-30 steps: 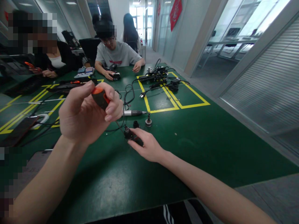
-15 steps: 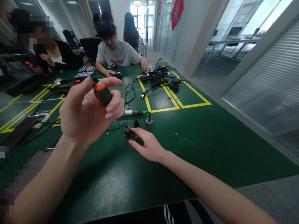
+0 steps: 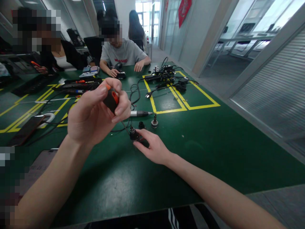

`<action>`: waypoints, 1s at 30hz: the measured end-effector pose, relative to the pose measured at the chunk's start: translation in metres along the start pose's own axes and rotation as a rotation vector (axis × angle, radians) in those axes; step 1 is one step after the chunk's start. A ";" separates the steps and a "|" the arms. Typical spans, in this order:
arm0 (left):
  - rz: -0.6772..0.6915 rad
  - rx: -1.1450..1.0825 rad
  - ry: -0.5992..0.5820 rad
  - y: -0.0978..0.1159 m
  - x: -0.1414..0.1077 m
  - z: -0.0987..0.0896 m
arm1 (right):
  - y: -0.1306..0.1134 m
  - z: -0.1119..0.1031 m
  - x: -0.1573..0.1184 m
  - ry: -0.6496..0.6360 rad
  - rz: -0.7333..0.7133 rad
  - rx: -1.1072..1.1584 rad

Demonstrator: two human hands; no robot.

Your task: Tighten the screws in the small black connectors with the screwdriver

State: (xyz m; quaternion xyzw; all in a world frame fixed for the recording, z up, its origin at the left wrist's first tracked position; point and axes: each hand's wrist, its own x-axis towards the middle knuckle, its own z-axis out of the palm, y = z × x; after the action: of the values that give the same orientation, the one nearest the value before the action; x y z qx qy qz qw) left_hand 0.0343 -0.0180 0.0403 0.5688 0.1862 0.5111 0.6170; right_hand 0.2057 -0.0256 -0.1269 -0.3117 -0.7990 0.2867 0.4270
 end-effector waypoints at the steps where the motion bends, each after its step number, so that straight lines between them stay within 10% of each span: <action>1: 0.000 0.003 -0.004 0.000 0.000 0.000 | 0.000 0.000 0.000 0.003 -0.003 0.004; 30: -0.019 -0.023 0.015 0.002 0.003 -0.002 | 0.003 -0.001 -0.001 0.004 -0.008 -0.028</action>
State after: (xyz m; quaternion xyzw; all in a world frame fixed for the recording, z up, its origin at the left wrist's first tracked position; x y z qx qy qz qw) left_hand 0.0333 -0.0151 0.0423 0.5559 0.1901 0.5116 0.6270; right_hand 0.2075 -0.0244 -0.1288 -0.3149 -0.8033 0.2732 0.4254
